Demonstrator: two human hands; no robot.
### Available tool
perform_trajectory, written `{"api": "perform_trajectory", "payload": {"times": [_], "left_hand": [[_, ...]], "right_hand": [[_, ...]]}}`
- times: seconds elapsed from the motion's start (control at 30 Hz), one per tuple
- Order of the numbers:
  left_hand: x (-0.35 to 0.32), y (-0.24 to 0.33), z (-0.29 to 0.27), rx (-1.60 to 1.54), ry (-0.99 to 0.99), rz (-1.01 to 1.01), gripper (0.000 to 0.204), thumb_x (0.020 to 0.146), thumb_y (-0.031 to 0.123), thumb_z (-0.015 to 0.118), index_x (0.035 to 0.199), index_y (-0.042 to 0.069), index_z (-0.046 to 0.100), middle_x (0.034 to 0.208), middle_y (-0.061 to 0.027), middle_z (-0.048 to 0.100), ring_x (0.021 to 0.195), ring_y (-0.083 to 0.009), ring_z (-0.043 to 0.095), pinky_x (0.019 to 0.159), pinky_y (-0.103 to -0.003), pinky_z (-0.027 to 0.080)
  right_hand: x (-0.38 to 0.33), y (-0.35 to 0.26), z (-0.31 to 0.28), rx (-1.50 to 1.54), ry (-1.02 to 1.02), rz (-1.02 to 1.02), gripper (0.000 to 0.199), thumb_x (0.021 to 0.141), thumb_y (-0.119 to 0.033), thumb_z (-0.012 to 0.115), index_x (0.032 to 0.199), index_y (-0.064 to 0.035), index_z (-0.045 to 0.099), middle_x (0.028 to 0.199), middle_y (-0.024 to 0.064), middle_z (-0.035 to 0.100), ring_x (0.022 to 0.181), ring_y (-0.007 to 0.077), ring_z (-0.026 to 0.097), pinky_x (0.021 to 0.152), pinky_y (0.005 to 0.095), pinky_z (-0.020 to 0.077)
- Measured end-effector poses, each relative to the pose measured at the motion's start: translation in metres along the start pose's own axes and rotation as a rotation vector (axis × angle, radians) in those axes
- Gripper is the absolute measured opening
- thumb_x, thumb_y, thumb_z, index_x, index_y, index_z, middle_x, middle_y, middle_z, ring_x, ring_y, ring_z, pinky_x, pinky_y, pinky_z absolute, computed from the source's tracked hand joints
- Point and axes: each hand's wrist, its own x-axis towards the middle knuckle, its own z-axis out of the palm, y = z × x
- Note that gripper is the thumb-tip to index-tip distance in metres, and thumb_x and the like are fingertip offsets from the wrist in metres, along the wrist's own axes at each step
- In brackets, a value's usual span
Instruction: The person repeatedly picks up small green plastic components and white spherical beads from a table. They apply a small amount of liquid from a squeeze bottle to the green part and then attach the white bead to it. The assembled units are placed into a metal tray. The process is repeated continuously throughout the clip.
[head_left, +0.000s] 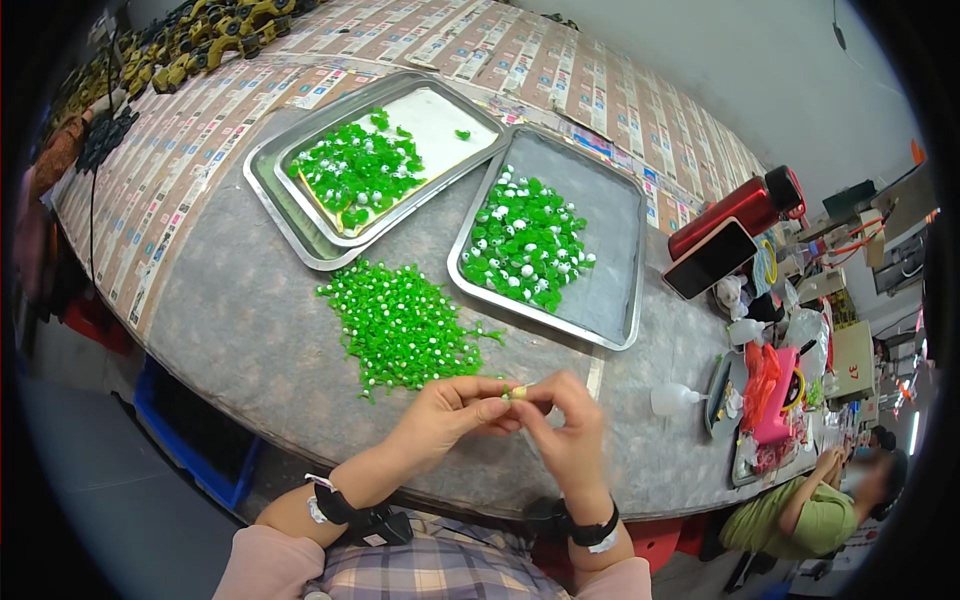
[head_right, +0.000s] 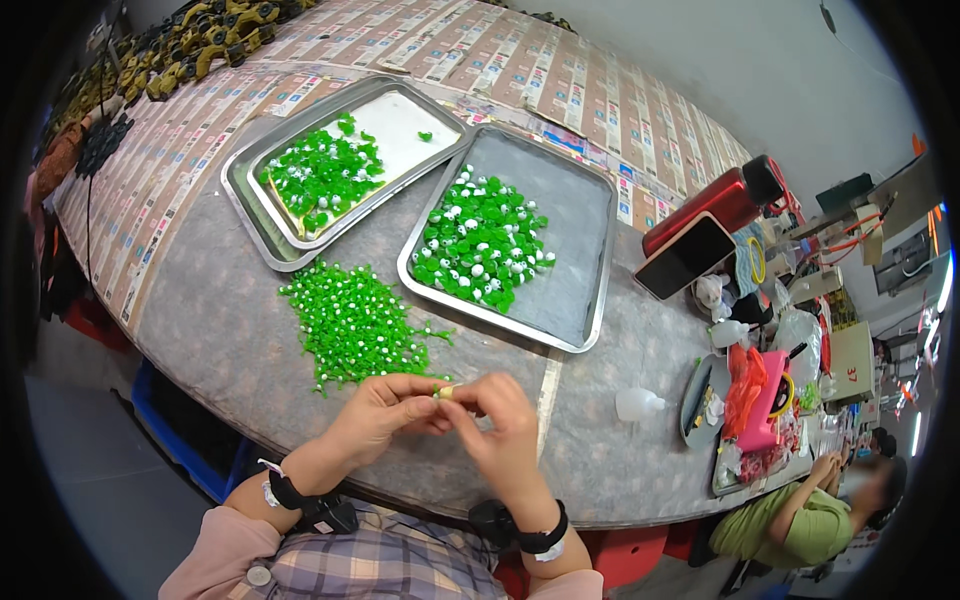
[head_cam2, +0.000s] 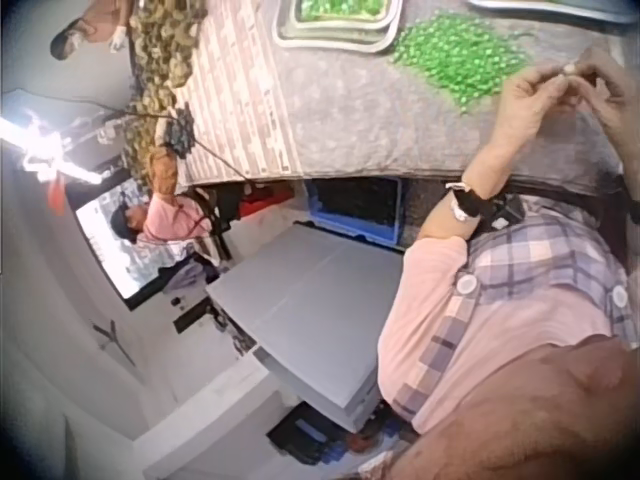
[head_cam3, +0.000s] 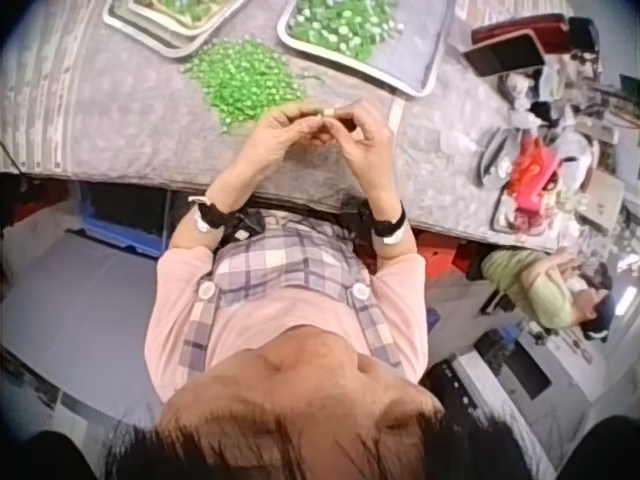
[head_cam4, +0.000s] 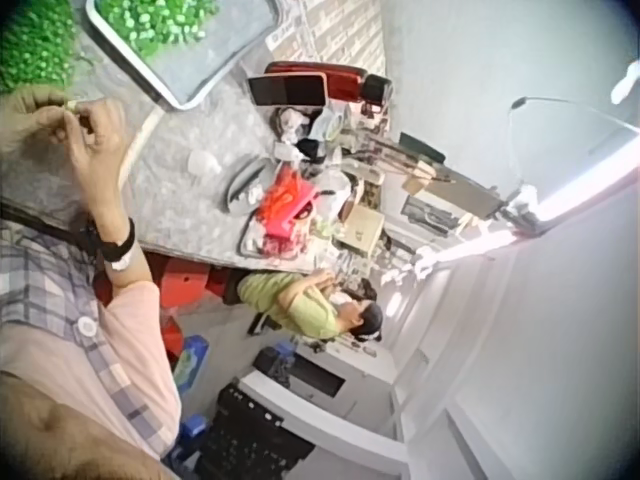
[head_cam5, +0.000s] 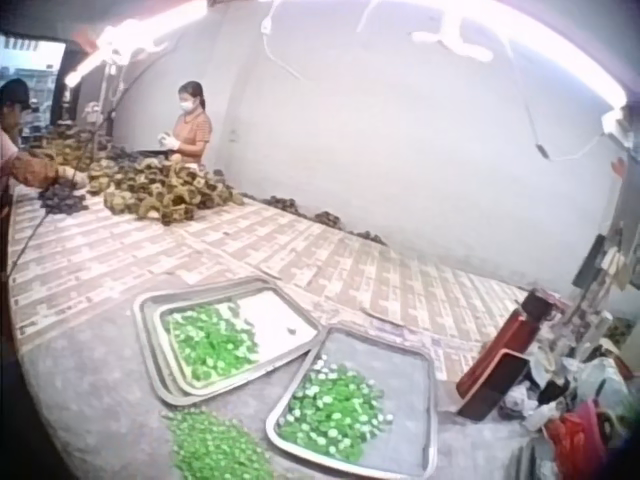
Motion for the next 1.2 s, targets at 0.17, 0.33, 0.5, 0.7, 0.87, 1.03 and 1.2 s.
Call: {"api": "perform_trajectory", "payload": {"times": [0.17, 0.33, 0.5, 0.7, 0.87, 1.03, 1.2], "left_hand": [[0.002, -0.015, -0.013, 0.056, 0.050, -0.023, 0.021, 0.080, 0.010, 0.053, 0.097, -0.002, 0.055, 0.082, -0.0088, 0.060, 0.074, -0.0127, 0.058, 0.068, -0.023, 0.048], [0.006, -0.017, -0.011, 0.057, 0.089, 0.018, 0.017, 0.079, 0.008, 0.053, 0.094, 0.000, 0.057, 0.084, -0.0078, 0.059, 0.071, -0.0132, 0.058, 0.066, -0.025, 0.049], [0.008, -0.022, -0.011, 0.061, 0.075, 0.039, 0.019, 0.079, 0.008, 0.053, 0.096, 0.001, 0.057, 0.083, -0.0072, 0.059, 0.071, -0.0128, 0.058, 0.067, -0.025, 0.048], [0.008, -0.022, -0.015, 0.061, 0.071, 0.015, 0.018, 0.078, 0.005, 0.053, 0.095, 0.000, 0.056, 0.081, -0.0079, 0.059, 0.070, -0.0137, 0.058, 0.066, -0.025, 0.048], [0.005, -0.019, -0.017, -0.037, 0.062, -0.018, 0.015, 0.078, 0.007, 0.054, 0.091, 0.000, 0.057, 0.079, -0.0082, 0.059, 0.069, -0.0125, 0.058, 0.066, -0.024, 0.049], [0.006, -0.018, -0.017, -0.090, 0.058, -0.015, 0.009, 0.076, 0.007, 0.056, 0.084, 0.001, 0.056, 0.076, -0.0077, 0.059, 0.067, -0.0130, 0.058, 0.063, -0.025, 0.049], [0.007, -0.019, -0.018, -0.090, 0.058, -0.010, 0.008, 0.075, 0.008, 0.057, 0.080, 0.003, 0.054, 0.072, -0.0062, 0.058, 0.065, -0.0135, 0.057, 0.061, -0.027, 0.049]], "right_hand": [[-0.031, 0.016, -0.018, -0.156, 0.249, -0.079, 0.007, 0.067, 0.000, 0.060, 0.072, -0.0031, 0.057, 0.069, 0.0048, 0.053, 0.063, 0.0153, 0.049, 0.058, 0.0266, 0.0391], [-0.052, 0.062, -0.089, -0.206, 0.994, 0.139, 0.041, 0.069, -0.005, 0.060, 0.107, -0.0032, 0.044, 0.095, 0.0070, 0.050, 0.087, 0.0164, 0.047, 0.075, 0.0258, 0.0348], [-0.064, 0.121, -0.108, -0.247, 0.637, 0.386, 0.050, 0.069, -0.007, 0.062, 0.113, -0.0024, 0.039, 0.102, 0.0114, 0.048, 0.095, 0.0200, 0.045, 0.083, 0.0317, 0.0328], [-0.035, 0.075, -0.088, 0.219, 0.595, 0.337, 0.048, 0.069, -0.023, 0.065, 0.105, 0.0018, 0.044, 0.092, 0.0078, 0.052, 0.082, 0.0135, 0.050, 0.071, 0.0243, 0.0400], [-0.029, 0.021, -0.066, 0.207, 0.582, 0.129, 0.056, 0.061, -0.043, 0.070, 0.090, -0.0005, 0.047, 0.078, 0.0018, 0.048, 0.070, 0.0088, 0.044, 0.060, 0.0207, 0.0366], [-0.007, -0.013, -0.038, 0.307, 0.708, 0.024, 0.061, 0.053, -0.048, 0.073, 0.084, -0.0039, 0.045, 0.071, 0.0016, 0.042, 0.065, 0.0098, 0.041, 0.056, 0.0208, 0.0334], [0.001, -0.019, -0.017, 0.443, 0.605, 0.002, 0.058, 0.053, -0.045, 0.073, 0.082, -0.0056, 0.042, 0.070, 0.0016, 0.040, 0.059, 0.0113, 0.038, 0.051, 0.0242, 0.0306]]}}
